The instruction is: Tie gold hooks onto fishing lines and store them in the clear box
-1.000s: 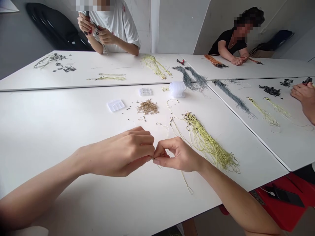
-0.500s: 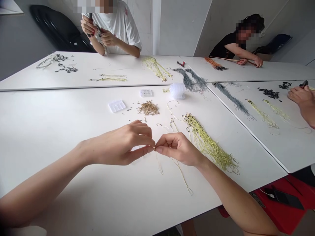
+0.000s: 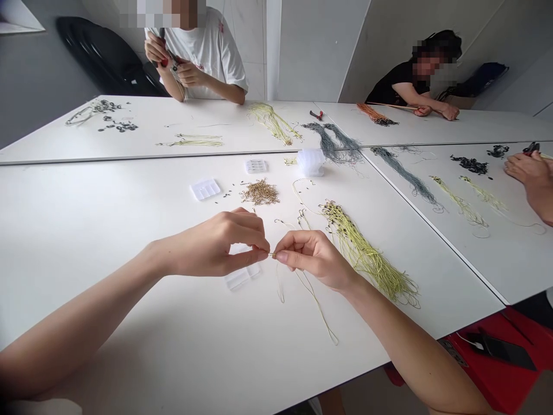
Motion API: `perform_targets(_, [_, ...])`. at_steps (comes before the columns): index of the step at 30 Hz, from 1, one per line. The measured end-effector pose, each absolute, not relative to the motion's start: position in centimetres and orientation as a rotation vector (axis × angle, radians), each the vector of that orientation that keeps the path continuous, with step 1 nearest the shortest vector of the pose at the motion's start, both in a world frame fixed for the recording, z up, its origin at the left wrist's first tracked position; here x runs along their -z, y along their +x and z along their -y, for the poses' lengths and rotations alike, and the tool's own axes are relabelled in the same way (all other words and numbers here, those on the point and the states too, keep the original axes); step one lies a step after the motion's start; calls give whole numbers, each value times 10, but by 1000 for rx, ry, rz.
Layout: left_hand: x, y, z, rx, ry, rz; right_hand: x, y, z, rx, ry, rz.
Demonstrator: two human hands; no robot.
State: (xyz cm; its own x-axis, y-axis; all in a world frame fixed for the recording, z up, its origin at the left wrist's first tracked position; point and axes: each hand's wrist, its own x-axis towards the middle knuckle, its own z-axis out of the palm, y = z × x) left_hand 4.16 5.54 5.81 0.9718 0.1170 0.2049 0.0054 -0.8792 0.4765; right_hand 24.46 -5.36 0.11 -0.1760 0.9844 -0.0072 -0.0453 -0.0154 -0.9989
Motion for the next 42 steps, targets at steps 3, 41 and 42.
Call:
perform_targets(3, [-58, 42, -55, -302, 2657, -47, -5, 247, 54, -1420, -1125, 1352])
perform_targets(41, [-47, 53, -59, -530, 1934, -442, 2, 248, 49, -1046, -1165, 1181])
perform_targets(42, [-46, 53, -59, -541, 1946, -434, 1, 248, 49, -1037, -1178, 1174])
